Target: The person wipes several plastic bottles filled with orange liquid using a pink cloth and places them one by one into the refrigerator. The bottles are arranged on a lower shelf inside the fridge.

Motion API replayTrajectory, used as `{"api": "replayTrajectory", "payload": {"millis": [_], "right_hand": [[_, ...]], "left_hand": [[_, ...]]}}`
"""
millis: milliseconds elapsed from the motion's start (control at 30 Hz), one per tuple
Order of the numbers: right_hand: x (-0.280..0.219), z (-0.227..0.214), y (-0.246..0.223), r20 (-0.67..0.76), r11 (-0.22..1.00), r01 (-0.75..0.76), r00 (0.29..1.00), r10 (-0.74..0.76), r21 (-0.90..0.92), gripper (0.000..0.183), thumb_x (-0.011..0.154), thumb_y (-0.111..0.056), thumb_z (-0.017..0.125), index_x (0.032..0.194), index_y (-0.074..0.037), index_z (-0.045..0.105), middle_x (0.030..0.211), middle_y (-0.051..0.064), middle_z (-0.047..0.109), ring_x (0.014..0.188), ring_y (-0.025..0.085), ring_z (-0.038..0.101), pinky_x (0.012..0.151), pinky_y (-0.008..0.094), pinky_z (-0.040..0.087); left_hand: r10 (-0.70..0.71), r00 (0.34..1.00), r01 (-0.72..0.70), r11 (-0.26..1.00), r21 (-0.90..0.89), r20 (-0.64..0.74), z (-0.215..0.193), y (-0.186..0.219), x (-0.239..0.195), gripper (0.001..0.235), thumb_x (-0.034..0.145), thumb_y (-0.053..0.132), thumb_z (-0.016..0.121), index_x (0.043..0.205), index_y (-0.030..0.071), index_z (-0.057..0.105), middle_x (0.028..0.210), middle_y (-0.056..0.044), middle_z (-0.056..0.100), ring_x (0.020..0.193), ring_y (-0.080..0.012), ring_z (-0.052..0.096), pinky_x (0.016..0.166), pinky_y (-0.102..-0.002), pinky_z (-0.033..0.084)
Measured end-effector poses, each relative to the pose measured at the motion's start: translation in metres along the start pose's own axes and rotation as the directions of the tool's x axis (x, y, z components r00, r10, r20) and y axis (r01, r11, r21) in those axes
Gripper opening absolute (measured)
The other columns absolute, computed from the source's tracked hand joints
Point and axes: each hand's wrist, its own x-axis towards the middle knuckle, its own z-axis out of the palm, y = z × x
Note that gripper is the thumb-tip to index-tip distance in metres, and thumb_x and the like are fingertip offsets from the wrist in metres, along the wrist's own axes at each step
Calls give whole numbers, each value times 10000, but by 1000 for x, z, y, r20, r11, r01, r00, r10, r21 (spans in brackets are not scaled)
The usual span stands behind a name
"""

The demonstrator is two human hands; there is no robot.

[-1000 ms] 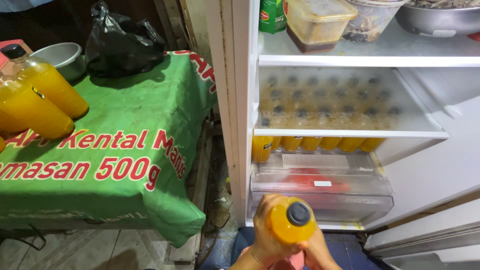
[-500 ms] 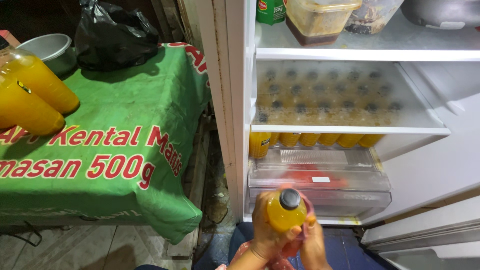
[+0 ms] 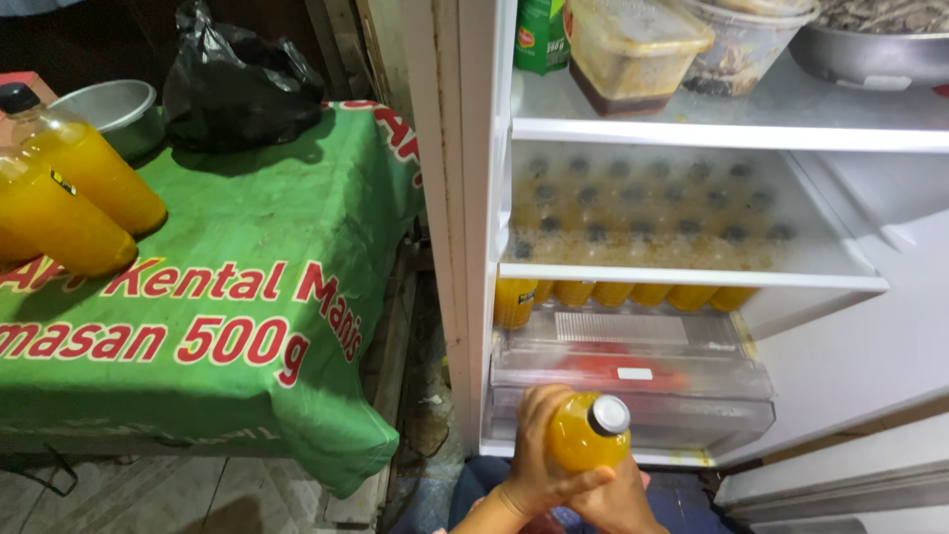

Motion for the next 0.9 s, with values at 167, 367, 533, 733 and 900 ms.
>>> {"api": "replayTrajectory", "payload": {"millis": [167,367,533,733,900], "right_hand": [[30,-3,9,-124,967,212,965,-230,-141,604,621,-194,821,1188,-78,649,1228,196,655,1162,400,619,993,457,494],[96,15,47,-239,987,108,962,-133,-118,630,560,-274,909,1099,-70,654,1068,156,693,997,388,617,862,479,497],[140,36,75,-310,989,6,949,-52,-148,671,589,-329,943,1105,-36,631,1017,176,664,971,381,616,823,485,507],[157,51,102,-317,970,55,939,-131,-237,707,562,-365,963,1057,2,615,959,188,662,921,393,610,787,482,512],[163,65,113,-290,954,-83,957,-4,-289,648,567,-411,982,888,4,601,828,170,649,882,373,611,778,469,520]], "left_hand": [[-56,998,57,997,-45,34,9,-9,19,835,849,591,784,1383,-1,534,1369,-194,559,1315,-386,511,1166,-508,364],[126,986,-76,919,386,-105,-10,10,48,598,872,233,851,1356,61,544,1385,-145,564,1373,-352,519,1170,-451,422],[436,872,-121,631,766,-222,-58,26,75,665,824,179,867,1355,89,475,1291,-213,520,1255,-417,505,1075,-553,417],[364,862,40,645,763,-354,-71,-3,96,886,800,182,831,1443,103,227,1314,-333,482,1177,-523,537,1012,-588,462],[411,875,-121,697,706,-256,-75,-33,90,944,910,84,801,1570,112,127,1356,-305,492,1135,-470,605,916,-507,548]]}}
